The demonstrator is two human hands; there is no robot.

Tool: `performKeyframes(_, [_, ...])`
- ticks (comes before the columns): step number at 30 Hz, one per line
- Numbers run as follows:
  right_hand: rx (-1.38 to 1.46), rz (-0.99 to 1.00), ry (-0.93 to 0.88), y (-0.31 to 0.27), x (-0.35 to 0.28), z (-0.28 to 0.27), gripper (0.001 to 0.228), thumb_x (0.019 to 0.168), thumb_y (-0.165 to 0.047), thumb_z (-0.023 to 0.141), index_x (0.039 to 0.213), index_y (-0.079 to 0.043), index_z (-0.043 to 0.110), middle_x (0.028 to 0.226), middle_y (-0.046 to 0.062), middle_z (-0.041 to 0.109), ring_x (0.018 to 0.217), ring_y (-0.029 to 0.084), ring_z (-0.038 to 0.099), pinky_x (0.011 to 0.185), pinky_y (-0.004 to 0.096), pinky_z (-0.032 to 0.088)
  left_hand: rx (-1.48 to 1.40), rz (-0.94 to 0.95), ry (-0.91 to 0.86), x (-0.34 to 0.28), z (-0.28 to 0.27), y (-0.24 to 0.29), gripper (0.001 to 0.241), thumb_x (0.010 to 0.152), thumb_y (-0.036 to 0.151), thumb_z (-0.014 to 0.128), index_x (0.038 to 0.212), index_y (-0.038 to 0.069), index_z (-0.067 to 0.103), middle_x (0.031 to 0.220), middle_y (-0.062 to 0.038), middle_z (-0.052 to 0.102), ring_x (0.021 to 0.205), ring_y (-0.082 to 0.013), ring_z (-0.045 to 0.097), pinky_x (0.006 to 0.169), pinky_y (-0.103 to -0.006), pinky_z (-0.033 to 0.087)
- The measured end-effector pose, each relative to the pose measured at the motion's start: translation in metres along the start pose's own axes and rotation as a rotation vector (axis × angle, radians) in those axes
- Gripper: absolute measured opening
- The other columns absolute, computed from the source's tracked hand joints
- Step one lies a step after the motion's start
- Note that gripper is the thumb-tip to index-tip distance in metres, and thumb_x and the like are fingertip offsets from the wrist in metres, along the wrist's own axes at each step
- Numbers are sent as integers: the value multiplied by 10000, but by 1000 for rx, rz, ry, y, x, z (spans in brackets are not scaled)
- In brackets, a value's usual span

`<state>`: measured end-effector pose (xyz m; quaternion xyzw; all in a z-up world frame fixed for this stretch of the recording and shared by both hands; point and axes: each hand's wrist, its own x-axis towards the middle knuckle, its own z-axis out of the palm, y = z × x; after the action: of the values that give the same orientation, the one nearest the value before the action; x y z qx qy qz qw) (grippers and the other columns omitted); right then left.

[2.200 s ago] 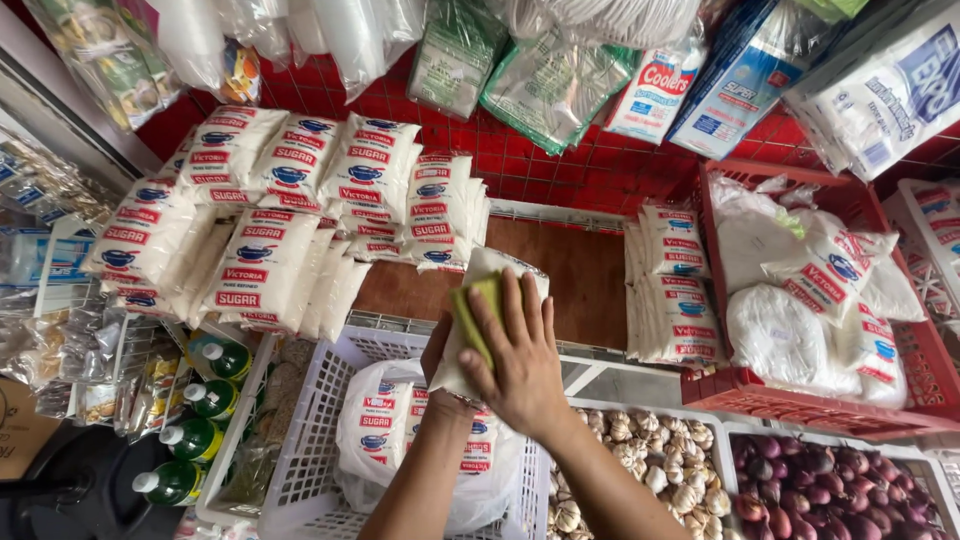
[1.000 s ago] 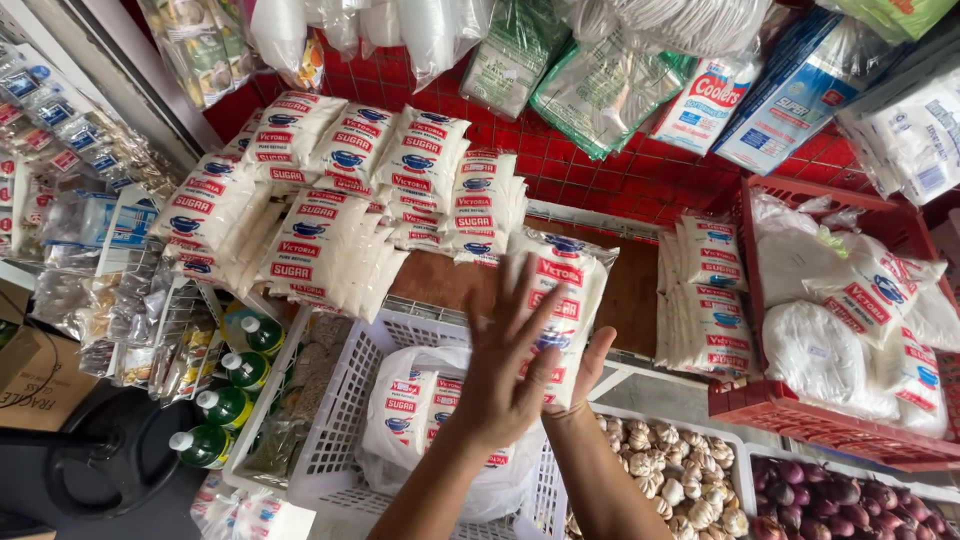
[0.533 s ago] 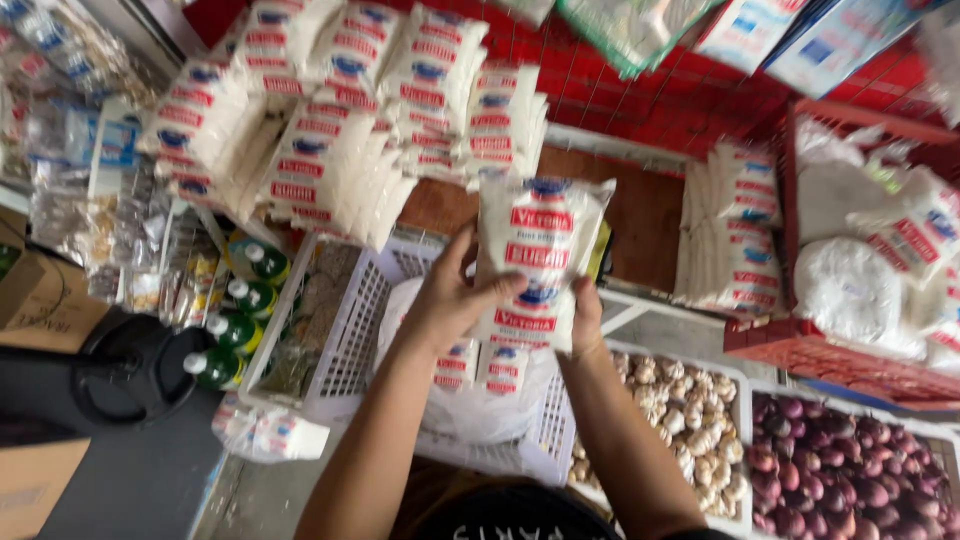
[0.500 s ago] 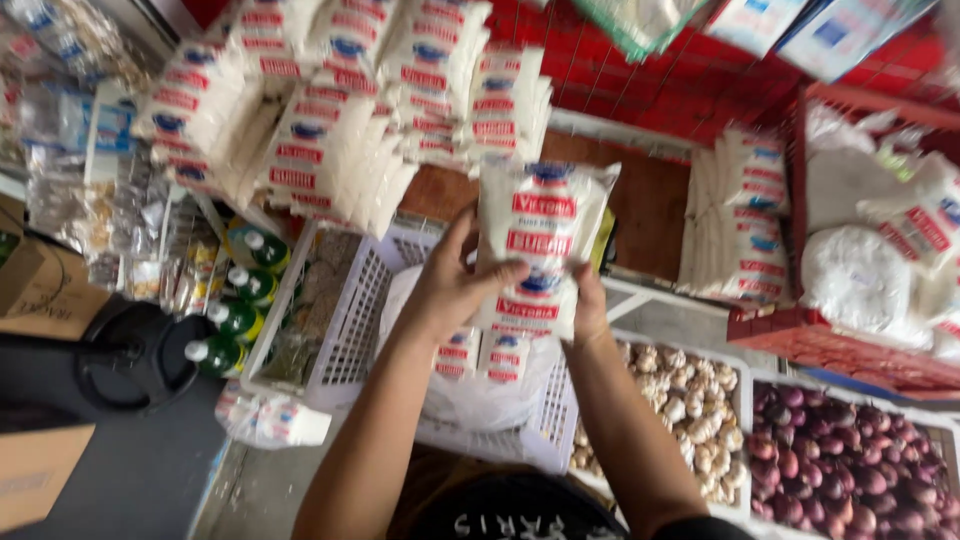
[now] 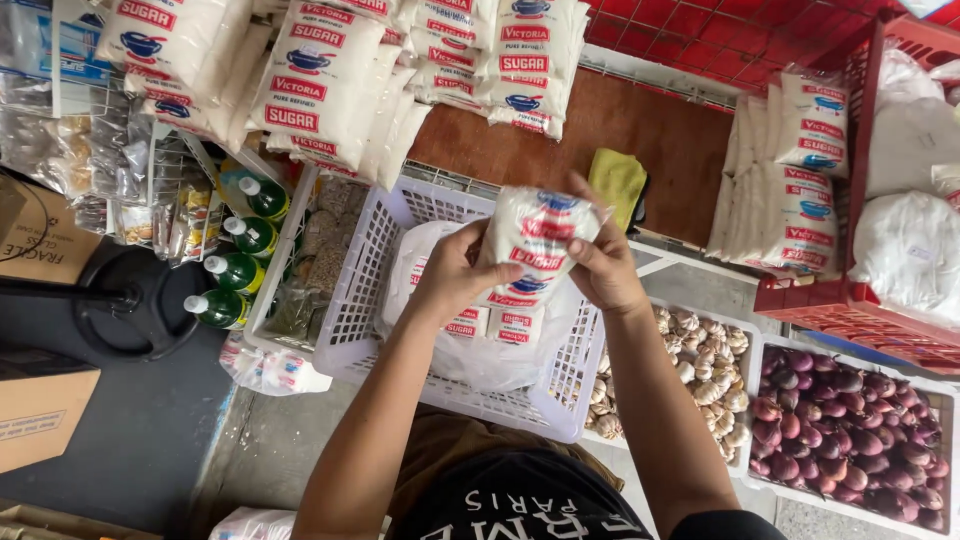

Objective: Wiping down and organizing individual bags of sugar into a crate.

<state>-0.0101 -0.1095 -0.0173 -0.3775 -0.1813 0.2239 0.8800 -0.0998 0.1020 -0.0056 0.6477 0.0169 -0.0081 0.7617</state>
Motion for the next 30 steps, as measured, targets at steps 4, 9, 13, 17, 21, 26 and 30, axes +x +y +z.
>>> performKeyframes(4, [-143,262,143,50,-18,-42,821,892,-187,794,1570,-27,360,1405,170,592,1318,285,581,1162,441,452,43,-143,124,-6,-13,-65,601,773,159,879,1305,8,643,1168,-111,757,1028,-156,730,907,-295,595])
performKeyframes(9, [-344,539,243,119,-56,-73,753,890,-266,752,1504,-23,391,1316,175,651,1257,287,630,1127,450,483,92,-345,236,-21,-24,-130,586,737,135,876,1266,21,650,1112,-101,769,958,-159,754,850,-296,611])
performKeyframes(13, [-186,653,352,168,-73,-90,714,883,-297,772,1466,-61,434,1304,119,650,1227,224,623,1062,437,490,170,-424,292,-31,-23,-159,524,723,105,877,1202,19,684,1033,-103,783,894,-166,748,803,-303,590])
performKeyframes(17, [-138,749,492,186,-74,-85,650,889,-342,747,1423,-90,475,1279,83,655,1173,206,625,970,442,517,154,-498,336,-33,-24,-187,465,721,89,861,1150,16,699,1002,-103,788,864,-176,744,783,-317,581])
performKeyframes(21, [-157,825,557,214,-78,-93,579,937,-395,659,1416,-110,501,1276,63,649,1134,198,621,938,436,526,96,-547,385,-30,-27,-213,430,735,80,858,1129,4,704,1020,-105,785,882,-180,741,792,-319,575])
performKeyframes(26, [59,582,511,250,-82,-106,531,1040,-377,568,1474,-84,481,1369,73,637,1245,187,604,1045,369,507,93,-579,383,-25,-29,-216,453,756,118,843,1168,18,683,1037,-128,783,917,-219,747,816,-332,571])
performKeyframes(30, [49,581,551,262,-78,-107,546,1030,-365,566,1494,-96,466,1361,85,629,1226,208,593,1025,398,502,363,-536,347,-21,-35,-236,522,778,158,875,1233,29,655,1100,-179,718,979,-275,700,855,-360,543])
